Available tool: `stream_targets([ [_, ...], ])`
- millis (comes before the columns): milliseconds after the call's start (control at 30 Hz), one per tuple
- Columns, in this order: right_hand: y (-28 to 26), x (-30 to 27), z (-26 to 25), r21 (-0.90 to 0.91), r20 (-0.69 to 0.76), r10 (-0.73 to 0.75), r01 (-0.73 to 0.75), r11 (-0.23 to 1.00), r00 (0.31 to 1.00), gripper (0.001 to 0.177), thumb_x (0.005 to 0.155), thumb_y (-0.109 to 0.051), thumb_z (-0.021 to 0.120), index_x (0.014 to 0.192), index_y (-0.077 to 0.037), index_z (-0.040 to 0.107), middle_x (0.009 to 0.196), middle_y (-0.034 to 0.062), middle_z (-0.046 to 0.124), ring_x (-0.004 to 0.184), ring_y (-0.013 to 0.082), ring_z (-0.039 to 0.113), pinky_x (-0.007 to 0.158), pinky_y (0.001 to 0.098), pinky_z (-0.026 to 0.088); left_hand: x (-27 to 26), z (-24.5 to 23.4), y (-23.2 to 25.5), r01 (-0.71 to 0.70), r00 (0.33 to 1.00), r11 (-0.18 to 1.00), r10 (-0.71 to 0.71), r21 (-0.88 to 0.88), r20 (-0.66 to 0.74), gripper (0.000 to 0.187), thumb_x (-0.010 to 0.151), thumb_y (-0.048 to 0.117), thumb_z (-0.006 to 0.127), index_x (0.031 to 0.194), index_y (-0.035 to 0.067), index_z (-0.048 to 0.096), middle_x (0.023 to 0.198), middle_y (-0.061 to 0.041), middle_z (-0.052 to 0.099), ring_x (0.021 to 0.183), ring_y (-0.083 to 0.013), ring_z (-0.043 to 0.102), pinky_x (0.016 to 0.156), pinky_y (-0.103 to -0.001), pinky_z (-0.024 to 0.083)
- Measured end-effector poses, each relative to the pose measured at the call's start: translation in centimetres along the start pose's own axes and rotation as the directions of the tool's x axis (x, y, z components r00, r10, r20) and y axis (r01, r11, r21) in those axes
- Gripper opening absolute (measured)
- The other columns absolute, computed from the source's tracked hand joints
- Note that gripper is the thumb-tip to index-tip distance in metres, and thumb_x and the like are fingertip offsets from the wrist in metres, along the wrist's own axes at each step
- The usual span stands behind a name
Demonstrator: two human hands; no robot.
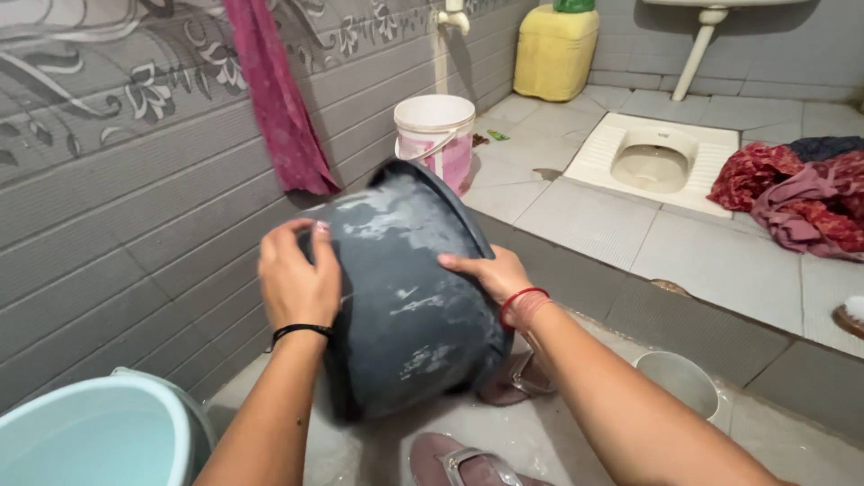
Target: Washing a pair of slippers using a brush and soap in a bathroom.
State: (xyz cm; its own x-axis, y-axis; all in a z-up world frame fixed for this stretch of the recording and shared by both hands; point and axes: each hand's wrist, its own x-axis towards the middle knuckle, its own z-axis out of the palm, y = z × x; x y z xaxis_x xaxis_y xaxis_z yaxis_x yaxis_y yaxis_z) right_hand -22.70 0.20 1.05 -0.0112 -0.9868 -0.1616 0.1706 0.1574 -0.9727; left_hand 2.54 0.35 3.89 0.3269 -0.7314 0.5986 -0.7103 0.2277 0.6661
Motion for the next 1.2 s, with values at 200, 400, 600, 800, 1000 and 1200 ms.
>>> stream_targets([
  [200,3.1,0.7,4.9,-0.81,0.192,-0.465,0.407,0.423,0.864,0.067,0.061,-0.046,0.095,0.113,-0.014,0.07,0.089,0.0089,0.073,0.082,0.0278,0.072,0.073,0.0414,0.057,-0.7,0.0,-4.3,0.355,0.929,0.932,-0.344,0.07,-0.138,0.063,0.104,0.057,0.046,0.142,0.007,0.051,0.144,-0.023,0.051,0.135,-0.0425,0.047,0.107,-0.055,0.037],
  [400,10.5,0.1,4.6,-0.648,0.732,-0.431,0.735,-0.201,0.528,0.035,0.061,-0.017,0.08,0.093,-0.02,0.068,0.089,-0.0011,0.07,0.084,0.0253,0.068,0.073,0.0438,0.049,-3.1,1.5,-10.6,0.33,0.931,0.899,-0.259,0.287,-0.258,0.084,0.1,0.059,0.055,0.15,-0.006,0.037,0.153,-0.036,0.031,0.149,-0.0536,0.026,0.108,-0.077,0.02],
  [600,15.1,1.4,1.8,-0.453,0.891,-0.225,0.814,-0.364,0.395,0.029,0.07,-0.015,0.079,0.095,-0.023,0.067,0.089,-0.007,0.064,0.096,0.0184,0.061,0.099,0.0453,0.041,-6.9,-0.6,-10.9,-0.096,0.915,0.795,-0.166,0.599,0.367,0.051,0.095,0.055,0.052,0.11,0.012,0.075,0.126,-0.015,0.065,0.128,-0.0344,0.053,0.106,-0.049,0.042],
  [800,11.2,-0.1,4.6,-0.692,0.681,-0.078,0.606,-0.392,0.728,0.052,0.067,-0.029,0.086,0.116,-0.023,0.067,0.117,0.0029,0.061,0.121,0.0249,0.05,0.104,0.0548,0.033,-9.1,-0.4,-11.5,-0.067,0.889,0.836,-0.199,0.545,0.413,0.05,0.097,0.053,0.05,0.095,0.012,0.078,0.104,-0.011,0.074,0.106,-0.032,0.067,0.094,-0.048,0.05],
  [1000,12.3,-1.8,5.1,-0.595,0.797,-0.076,0.758,-0.266,0.599,0.087,0.063,-0.034,0.088,0.139,-0.01,0.051,0.141,0.013,0.052,0.14,0.0324,0.038,0.114,0.0596,0.021,-11.6,-3.1,-8.4,-0.202,0.798,0.885,-0.099,0.419,0.594,0.052,0.095,0.059,0.048,0.093,0.016,0.077,0.103,-0.006,0.074,0.103,-0.0294,0.066,0.092,-0.048,0.05],
  [1200,11.6,-6.9,8.3,-0.807,0.475,0.062,0.462,-0.367,0.878,0.099,0.079,-0.041,0.081,0.157,-0.012,0.026,0.162,0.0209,0.023,0.155,0.0395,0.009,0.123,0.0584,0.007,-15.9,-1.0,-8.1,-0.383,0.821,0.655,-0.082,0.651,0.566,0.053,0.102,0.052,0.037,0.098,0.017,0.077,0.11,-0.007,0.072,0.113,-0.0288,0.059,0.107,-0.065,0.033],
])
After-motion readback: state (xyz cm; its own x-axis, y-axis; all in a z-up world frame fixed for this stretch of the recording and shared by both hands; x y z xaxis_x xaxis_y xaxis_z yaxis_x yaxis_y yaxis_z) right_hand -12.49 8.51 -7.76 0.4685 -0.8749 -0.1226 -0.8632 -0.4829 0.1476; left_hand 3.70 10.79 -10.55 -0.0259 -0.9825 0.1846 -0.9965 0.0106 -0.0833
